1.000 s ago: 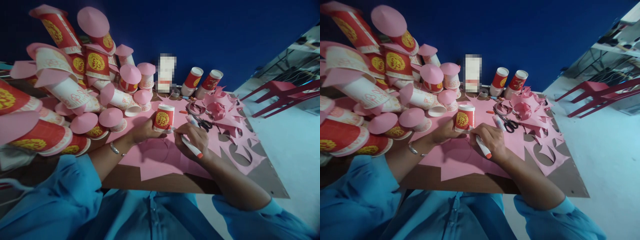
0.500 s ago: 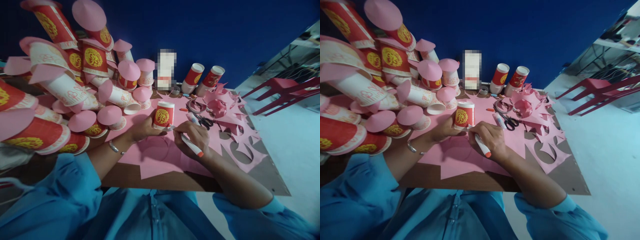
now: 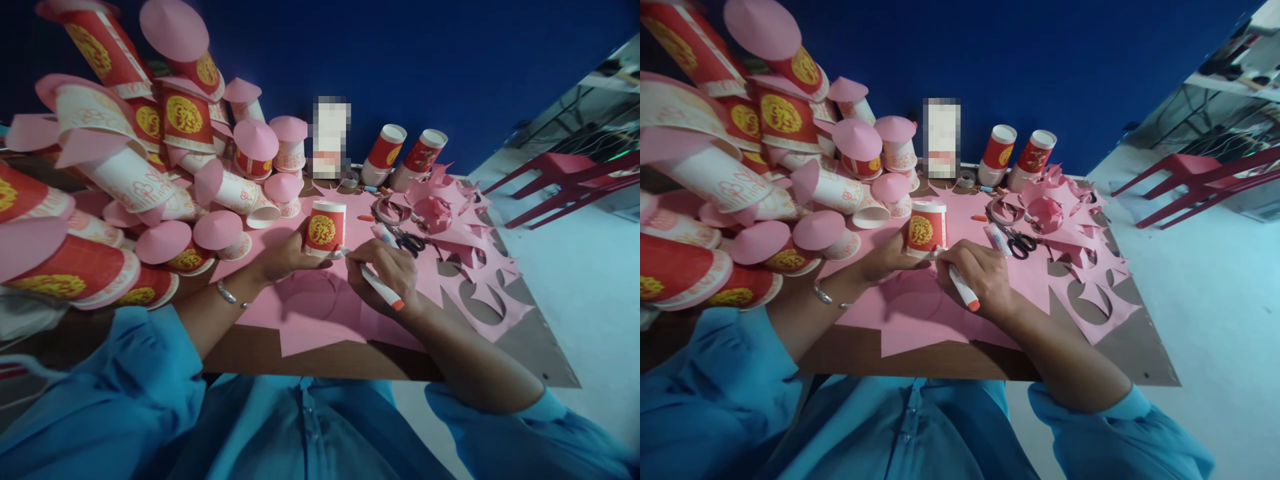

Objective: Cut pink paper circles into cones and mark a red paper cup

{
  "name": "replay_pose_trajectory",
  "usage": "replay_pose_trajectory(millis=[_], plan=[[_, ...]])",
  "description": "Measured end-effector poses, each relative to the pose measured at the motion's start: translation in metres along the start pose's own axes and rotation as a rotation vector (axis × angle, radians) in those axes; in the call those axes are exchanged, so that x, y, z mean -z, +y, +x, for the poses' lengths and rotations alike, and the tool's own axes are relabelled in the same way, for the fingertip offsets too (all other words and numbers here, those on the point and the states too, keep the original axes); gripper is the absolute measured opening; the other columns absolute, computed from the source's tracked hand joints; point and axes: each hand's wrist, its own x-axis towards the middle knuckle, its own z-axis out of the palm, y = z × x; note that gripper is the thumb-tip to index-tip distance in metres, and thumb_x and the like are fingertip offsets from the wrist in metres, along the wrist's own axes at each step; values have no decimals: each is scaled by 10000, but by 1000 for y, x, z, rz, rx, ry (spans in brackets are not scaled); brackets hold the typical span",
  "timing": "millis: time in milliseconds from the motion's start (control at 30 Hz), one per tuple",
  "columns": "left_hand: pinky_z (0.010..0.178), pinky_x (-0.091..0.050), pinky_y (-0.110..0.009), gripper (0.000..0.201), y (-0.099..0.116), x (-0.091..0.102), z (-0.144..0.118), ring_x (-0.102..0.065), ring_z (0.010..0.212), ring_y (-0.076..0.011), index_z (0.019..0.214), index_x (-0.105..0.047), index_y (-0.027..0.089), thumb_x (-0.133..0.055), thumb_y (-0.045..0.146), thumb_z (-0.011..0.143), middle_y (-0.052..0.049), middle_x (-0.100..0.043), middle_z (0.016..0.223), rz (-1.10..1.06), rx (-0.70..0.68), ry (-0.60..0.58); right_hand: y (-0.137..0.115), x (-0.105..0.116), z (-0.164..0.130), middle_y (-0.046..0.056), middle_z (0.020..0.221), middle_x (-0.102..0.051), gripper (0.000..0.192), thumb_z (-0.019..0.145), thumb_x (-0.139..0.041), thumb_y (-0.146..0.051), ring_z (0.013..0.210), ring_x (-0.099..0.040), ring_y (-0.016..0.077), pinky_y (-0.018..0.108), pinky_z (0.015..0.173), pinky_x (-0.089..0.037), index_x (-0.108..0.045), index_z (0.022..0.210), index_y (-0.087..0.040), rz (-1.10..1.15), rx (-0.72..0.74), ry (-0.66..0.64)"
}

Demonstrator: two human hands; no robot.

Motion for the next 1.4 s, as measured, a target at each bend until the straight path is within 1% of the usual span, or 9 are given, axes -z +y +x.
replay_pose_trajectory(millis=[133, 300, 467, 633, 867, 1033, 1200, 1300, 1400], plan=[[1085, -553, -535, 867, 4, -4, 0, -719, 1256, -365, 1415, -513, 214, -976, 306, 687, -150, -769, 1282, -12, 25, 15, 0, 0, 1, -36, 682, -662, 218, 892, -617, -20, 564, -640, 119, 239, 553, -498, -585, 921, -233, 22, 1, -13], [1076, -555, -527, 873, 6, -5, 0, -715, 1255, -364, 1379, -509, 205, -988, 302, 656, -152, -760, 1290, -13, 48, 44, -1, 0, 0, -38, 675, -665, 213, 884, -620, -22, 558, -636, 115, 235, 567, -492, -587, 908, -231, 29, -7, -7], [1052, -569, -510, 897, 5, -4, 0, -711, 1260, -369, 1415, -494, 219, -986, 296, 668, -159, -747, 1320, -29, 32, 37, -2, -1, 0, -43, 665, -655, 216, 887, -622, -15, 545, -626, 105, 223, 554, -471, -582, 898, -228, 27, -14, -9], [1080, -552, -532, 962, 3, -3, 0, -684, 1303, -383, 1486, -456, 224, -974, 293, 678, -161, -731, 1351, -8, 32, 45, -3, -1, -1, -30, 670, -665, 198, 886, -631, -29, 546, -628, 120, 239, 553, -480, -597, 896, -223, 29, -4, -7], [1075, -554, -536, 932, -1, -1, 0, -673, 1310, -391, 1476, -479, 234, -972, 306, 688, -167, -709, 1395, 33, 6, 53, -4, -1, -1, -36, 665, -661, 197, 897, -618, -39, 543, -625, 122, 247, 535, -480, -596, 888, -235, 26, -15, -15], [1099, -535, -539, 956, -1, 0, 0, -644, 1344, -395, 1484, -454, 227, -973, 332, 688, -173, -687, 1420, 93, 16, 69, -5, 0, -1, -36, 660, -655, 194, 917, -609, -44, 538, -617, 121, 250, 526, -474, -584, 893, -235, 29, -8, -22], [1079, -543, -534, 978, 1, -1, 0, -655, 1316, -386, 1483, -434, 216, -976, 350, 680, -171, -693, 1388, 88, 21, 69, -4, -2, -2, -22, 682, -673, 189, 912, -614, -38, 555, -636, 127, 245, 535, -493, -591, 913, -226, 59, -5, -13], [1059, -555, -524, 944, 2, -3, -1, -664, 1298, -378, 1457, -457, 224, -979, 342, 679, -157, -700, 1368, 72, 24, 69, -5, -2, -2, -21, 691, -682, 197, 900, -618, -28, 560, -647, 129, 244, 536, -500, -611, 931, -223, 77, -2, -10], [1060, -554, -515, 909, 4, -4, -1, -677, 1278, -366, 1452, -485, 238, -971, 331, 690, -142, -715, 1343, 33, 15, 54, -4, 3, -1, -20, 735, -713, 208, 906, -636, -51, 598, -684, 137, 252, 573, -543, -638, 1005, -233, 121, 10, 16]])
